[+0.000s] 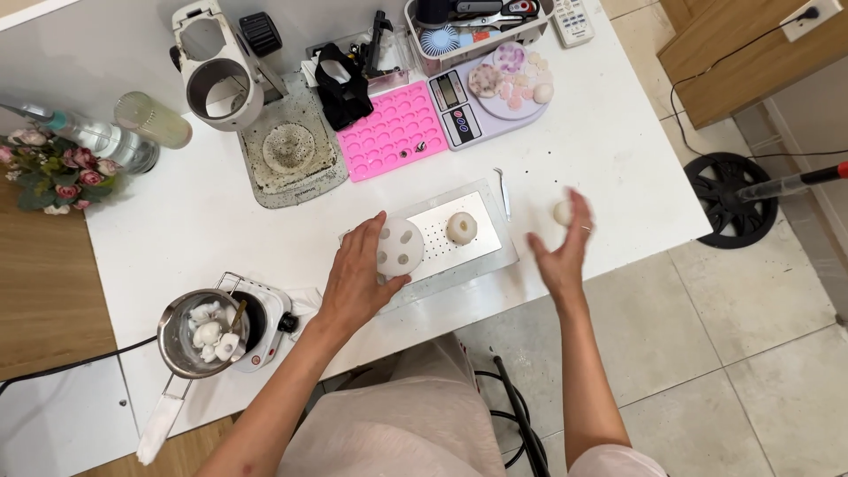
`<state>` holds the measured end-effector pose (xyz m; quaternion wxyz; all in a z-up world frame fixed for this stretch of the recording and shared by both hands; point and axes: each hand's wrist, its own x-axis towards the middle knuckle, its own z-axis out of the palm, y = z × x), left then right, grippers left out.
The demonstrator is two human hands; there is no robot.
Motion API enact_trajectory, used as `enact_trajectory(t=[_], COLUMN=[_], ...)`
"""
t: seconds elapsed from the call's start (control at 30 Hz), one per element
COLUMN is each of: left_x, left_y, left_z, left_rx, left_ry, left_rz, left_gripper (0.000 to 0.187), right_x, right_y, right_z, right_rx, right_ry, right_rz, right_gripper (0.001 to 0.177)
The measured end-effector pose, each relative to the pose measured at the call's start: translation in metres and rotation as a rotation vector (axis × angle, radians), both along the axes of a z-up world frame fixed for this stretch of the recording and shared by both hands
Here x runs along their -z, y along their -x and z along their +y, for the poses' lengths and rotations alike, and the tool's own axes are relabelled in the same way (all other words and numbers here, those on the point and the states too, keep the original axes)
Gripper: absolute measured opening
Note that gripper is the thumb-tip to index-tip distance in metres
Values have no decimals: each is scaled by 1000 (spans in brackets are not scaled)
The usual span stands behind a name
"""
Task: Melting wax pieces in a pot and preparing candle molds on a workbench.
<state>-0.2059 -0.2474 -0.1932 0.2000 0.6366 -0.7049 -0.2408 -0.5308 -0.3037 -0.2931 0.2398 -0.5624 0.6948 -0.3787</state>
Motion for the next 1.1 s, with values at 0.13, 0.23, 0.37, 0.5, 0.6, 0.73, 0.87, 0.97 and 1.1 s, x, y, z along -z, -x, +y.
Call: enact_trajectory(t=[0.13,0.23,0.37,0.5,0.6,0.73,0.87,0.97,1.1], left_x=[-2,-5,-5,-5,-5,-2,-4,-7,-15], left_y=[1,2,1,1,0,-1,0,1,11], left_z=[5,3,4,4,4,4,3,4,2], left_rx=[12,12,25,30,33,43,43,32,42], left_ry=[6,-1,11,13,13,36,43,24,75], left_rz=[-2,-13,-29,-27,-25,-22,-23,-2,63], left_gripper=[103,101,101,101,100,99,98,98,98], right_x=[-78,-79,-83,-84,-84,-84,-83,-81,-77], right_y=[-57,-73,-79,-78,-79,-79,-74,-63,-25], right_z=[13,6,3,2,0,1,1,2,-1], right_rx=[-388,-517,-503,-504,-520,-507,-472,-420,-309], right_ry=[-145,-154,-201,-202,-176,-169,-167,-154,-97], right_rz=[-93,-23,-17,10,40,41,15,-42,-34], right_gripper=[100,92,83,71,66,64,65,64,64])
